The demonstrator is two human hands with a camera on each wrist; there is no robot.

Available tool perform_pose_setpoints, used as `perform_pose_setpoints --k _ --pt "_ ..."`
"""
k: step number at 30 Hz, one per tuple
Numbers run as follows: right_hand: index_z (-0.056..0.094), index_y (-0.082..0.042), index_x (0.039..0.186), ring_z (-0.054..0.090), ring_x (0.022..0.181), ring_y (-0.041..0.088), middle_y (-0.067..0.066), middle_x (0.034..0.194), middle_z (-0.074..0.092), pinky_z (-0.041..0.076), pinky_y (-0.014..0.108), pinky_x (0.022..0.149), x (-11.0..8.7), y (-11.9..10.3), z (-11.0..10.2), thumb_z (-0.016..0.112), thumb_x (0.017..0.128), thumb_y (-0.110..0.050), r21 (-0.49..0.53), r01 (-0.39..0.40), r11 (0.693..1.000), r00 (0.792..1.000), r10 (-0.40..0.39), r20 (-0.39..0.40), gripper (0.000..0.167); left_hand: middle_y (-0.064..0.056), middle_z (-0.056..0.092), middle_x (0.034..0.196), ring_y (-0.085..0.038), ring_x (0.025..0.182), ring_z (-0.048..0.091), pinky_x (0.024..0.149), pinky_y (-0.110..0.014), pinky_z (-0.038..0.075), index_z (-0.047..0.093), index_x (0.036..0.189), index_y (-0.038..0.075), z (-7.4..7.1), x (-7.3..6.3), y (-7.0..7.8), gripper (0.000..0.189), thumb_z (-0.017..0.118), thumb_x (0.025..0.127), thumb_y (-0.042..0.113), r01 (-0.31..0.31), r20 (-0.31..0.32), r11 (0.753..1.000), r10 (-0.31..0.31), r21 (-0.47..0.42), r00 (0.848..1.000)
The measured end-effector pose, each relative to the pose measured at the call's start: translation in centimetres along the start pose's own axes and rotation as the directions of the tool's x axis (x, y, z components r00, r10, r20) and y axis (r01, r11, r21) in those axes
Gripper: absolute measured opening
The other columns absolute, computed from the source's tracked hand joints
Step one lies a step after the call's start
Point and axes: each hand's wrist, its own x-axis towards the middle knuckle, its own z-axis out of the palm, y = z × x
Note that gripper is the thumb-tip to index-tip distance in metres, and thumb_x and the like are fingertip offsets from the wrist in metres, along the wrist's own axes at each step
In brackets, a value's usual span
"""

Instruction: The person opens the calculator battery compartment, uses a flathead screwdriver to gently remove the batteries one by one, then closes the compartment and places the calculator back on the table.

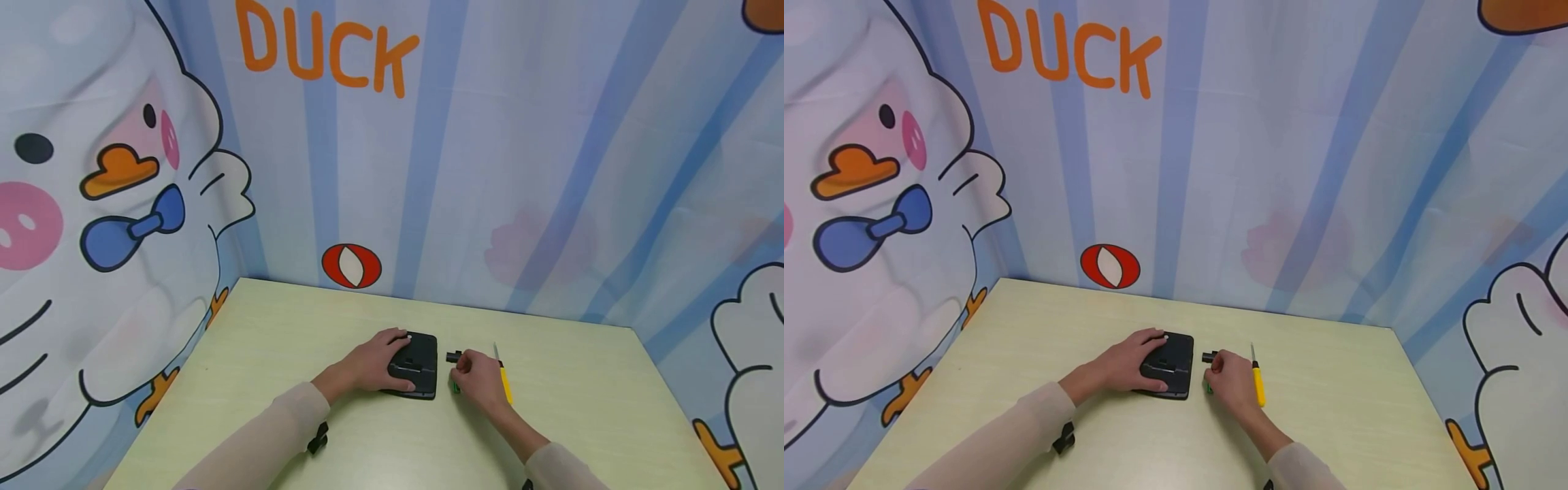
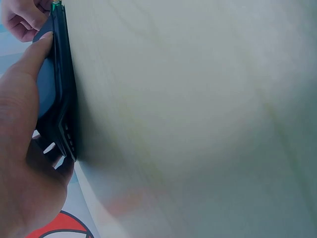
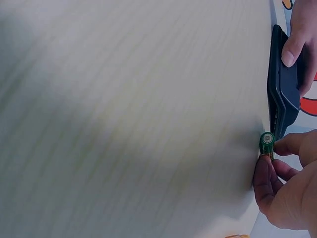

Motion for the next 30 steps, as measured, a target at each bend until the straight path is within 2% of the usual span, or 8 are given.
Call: perform_pose_setpoints --k 30 --pt "0.064 -0.007 0.083 0.053 0.067 0.017 0.002 0.074 0.059 0.045 0.03 0.061 -0.12 -0.07 -0.04 0.076 0.089 -0.004 0.002 0.002 1.0 1.0 -0.002 -0.001 0.014 -0.005 0.03 0.172 -0.025 0.157 0.03 0.12 -0.047 0.041 0.04 0.165 0.017 -0.13 -0.09 0.13 0.101 0.072 0.088 0.073 0.0 -0.003 1.0 0.0 -0.005 1.0"
